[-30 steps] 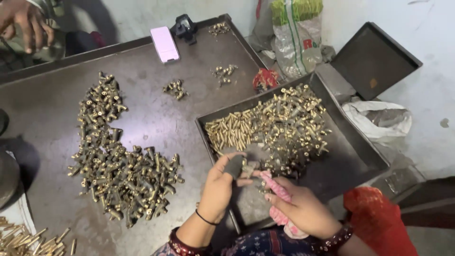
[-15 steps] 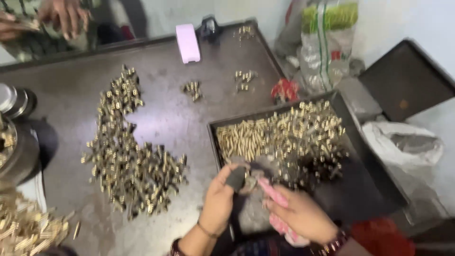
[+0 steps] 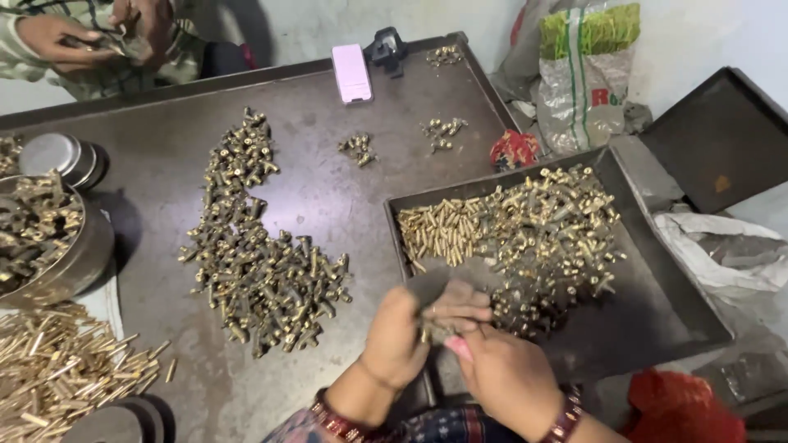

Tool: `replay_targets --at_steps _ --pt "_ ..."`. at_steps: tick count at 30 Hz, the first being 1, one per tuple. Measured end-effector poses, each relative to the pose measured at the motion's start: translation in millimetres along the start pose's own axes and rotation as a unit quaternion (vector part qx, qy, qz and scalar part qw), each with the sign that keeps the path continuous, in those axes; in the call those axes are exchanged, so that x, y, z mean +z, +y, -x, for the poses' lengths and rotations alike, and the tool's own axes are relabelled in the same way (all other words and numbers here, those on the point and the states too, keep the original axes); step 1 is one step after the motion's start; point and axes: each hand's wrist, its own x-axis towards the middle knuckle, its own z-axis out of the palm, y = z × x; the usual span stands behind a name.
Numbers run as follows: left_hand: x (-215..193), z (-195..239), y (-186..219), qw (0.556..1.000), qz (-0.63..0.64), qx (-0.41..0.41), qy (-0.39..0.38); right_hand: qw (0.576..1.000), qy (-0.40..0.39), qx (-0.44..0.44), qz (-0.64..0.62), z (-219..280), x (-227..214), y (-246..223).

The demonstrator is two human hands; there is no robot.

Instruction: Sorting and wiping small brass pipe fittings on a metal workbench.

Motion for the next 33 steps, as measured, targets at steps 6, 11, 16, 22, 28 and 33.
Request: replay_targets --at_steps 6,11,16,22,28,33 --pt "18.7 -2.9 45.7 0.990 0.111 -0.051 -0.075 0.855 -0.207 -0.022 -0.475 12.8 -1.6 -21.9" --pt "18.2 -12.6 22.3 0.994 0.107 -0.025 -0.008 0.886 -0.120 -0.105 -0.436 11.9 -10.8 -27.0" --pt "14.5 -11.3 -8.2 0.964 0.181 -0.153 0.119 0.988 -0.028 0.018 -0.153 17.0 1.4 -5.1" --pt "13.3 -1.5 -0.9 0.958 0.240 -0.131 0.090 0.983 0.016 -0.080 -0.164 21.5 -15.0 -33.7" --pt "3.2 3.0 -3.6 0.950 0.231 -0.135 0.159 0.996 -0.033 0.028 -0.072 24.1 -2.6 -31.9" --pt "9.3 -0.6 -4.2 0.956 0.223 -0.131 0.141 0.994 -0.041 0.048 -0.092 26.7 -7.7 -31.9"
